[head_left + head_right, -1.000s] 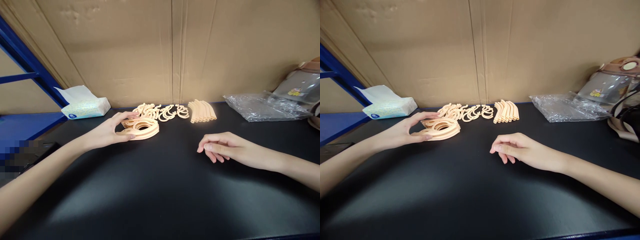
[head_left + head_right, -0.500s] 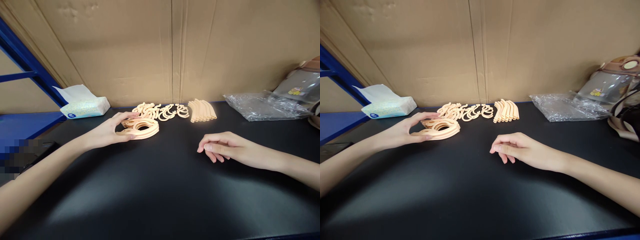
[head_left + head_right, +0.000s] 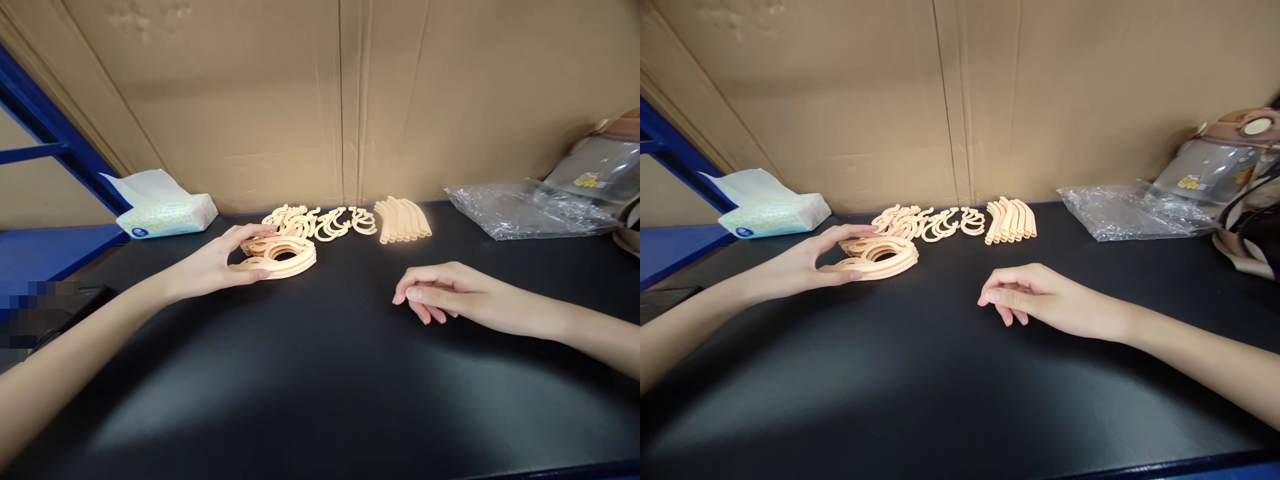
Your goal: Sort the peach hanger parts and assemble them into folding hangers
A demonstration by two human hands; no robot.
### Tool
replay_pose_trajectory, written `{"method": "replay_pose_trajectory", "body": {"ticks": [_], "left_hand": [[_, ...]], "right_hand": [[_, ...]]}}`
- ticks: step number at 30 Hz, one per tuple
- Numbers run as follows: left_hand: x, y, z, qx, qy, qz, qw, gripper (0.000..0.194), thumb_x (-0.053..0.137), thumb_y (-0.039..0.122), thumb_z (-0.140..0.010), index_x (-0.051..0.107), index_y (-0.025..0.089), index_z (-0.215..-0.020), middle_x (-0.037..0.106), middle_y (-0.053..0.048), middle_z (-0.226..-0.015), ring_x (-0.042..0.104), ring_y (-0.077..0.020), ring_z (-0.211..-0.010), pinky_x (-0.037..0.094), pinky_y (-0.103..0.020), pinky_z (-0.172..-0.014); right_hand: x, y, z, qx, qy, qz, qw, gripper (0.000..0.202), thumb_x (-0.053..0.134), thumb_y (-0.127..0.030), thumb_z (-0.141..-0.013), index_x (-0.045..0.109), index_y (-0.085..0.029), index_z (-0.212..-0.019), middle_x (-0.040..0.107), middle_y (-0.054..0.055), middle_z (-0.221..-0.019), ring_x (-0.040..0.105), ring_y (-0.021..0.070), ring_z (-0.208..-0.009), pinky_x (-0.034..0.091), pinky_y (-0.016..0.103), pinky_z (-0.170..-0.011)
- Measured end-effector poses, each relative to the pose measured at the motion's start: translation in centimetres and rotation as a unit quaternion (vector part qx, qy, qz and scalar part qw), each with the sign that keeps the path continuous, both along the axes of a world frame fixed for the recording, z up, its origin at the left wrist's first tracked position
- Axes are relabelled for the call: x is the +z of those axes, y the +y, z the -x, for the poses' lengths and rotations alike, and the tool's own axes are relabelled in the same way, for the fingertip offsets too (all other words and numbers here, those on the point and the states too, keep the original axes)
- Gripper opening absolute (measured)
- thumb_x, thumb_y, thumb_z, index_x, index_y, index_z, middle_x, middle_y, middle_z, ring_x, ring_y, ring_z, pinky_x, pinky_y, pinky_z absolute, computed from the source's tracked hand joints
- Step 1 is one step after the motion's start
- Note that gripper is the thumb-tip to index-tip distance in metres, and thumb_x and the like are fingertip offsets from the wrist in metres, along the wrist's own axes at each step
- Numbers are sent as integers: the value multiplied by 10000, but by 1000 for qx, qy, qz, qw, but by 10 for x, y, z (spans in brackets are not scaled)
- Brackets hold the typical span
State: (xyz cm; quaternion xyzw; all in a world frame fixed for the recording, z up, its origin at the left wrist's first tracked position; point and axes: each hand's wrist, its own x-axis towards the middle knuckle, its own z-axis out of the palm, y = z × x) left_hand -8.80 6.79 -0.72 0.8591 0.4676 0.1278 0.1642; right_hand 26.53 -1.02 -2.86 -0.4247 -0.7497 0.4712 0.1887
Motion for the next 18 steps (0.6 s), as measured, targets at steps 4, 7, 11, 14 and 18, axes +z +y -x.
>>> {"method": "replay_pose_trajectory", "body": {"ticks": [4,7,11,14,18], "left_hand": [[-2,1,1,5,-2,6,1000,679,612,534,-789,380,248,-1359,379,-30,-1467,359,-270,-1325,252,-441,-1128],[-5,4,3,5,-1,1,1000,691,625,545,-768,391,270,-1357,400,-22,-1457,377,-277,-1318,269,-437,-1125],[-6,5,4,6,8,-12,1000,710,624,559,-756,389,285,-1366,411,-18,-1452,393,-277,-1314,291,-432,-1120],[-4,5,5,-3,21,-14,1000,709,606,555,-767,375,287,-1381,386,-22,-1472,377,-277,-1329,290,-440,-1124],[4,5,13,1,57,-28,998,820,644,558,-731,285,340,-1435,351,-37,-1493,349,-308,-1349,280,-496,-1116]], "right_hand": [[0,1,1,-1,-1,0,1000,343,457,-474,-926,640,-184,-920,547,-13,-670,503,94,-615,401,225,-551],[0,1,1,1,-1,0,1000,343,456,-475,-927,638,-184,-922,546,-14,-673,503,93,-617,402,222,-552],[-1,0,0,3,1,1,1000,337,459,-473,-928,636,-186,-924,546,-18,-672,500,88,-616,401,217,-556],[-1,1,0,3,0,2,1000,346,456,-477,-927,636,-182,-929,546,-16,-673,500,90,-616,401,221,-557],[-1,1,0,5,-2,4,1000,353,453,-485,-927,632,-180,-930,543,-12,-676,504,98,-623,399,227,-558]]}}
